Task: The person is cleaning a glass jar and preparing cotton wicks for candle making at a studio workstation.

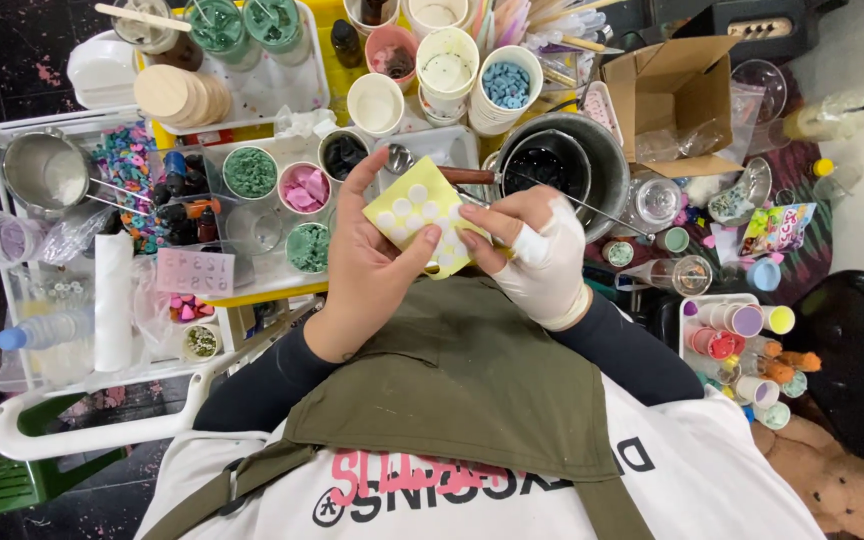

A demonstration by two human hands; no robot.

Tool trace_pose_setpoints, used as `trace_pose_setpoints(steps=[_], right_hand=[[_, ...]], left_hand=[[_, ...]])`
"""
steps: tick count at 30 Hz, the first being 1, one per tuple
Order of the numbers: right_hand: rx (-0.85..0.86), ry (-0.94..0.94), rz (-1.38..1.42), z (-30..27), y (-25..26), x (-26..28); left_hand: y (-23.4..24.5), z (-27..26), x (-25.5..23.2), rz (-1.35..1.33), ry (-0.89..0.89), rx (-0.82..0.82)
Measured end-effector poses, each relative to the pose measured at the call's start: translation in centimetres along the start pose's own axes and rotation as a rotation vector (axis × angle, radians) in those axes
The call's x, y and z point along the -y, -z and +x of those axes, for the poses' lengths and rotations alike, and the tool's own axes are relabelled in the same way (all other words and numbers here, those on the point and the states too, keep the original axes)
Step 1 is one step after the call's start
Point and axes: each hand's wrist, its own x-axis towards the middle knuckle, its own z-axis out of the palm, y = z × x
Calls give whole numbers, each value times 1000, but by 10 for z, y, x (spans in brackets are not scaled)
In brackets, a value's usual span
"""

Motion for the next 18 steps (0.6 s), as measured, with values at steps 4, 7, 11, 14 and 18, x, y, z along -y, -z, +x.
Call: trace_pose_setpoints(steps=[4,7,11,14,18], right_hand=[[-11,82,-241,1,10,4],[36,130,-375,-4,14,2],[92,233,-465,-6,17,1],[117,247,-452,-9,16,-1],[138,219,-368,-8,15,-3]], left_hand=[[-1,0,-3,69,-29,81],[2,0,-5,357,-129,146],[5,-1,-6,908,-331,153],[3,0,-9,979,-246,196],[5,-2,-8,978,-189,228]])
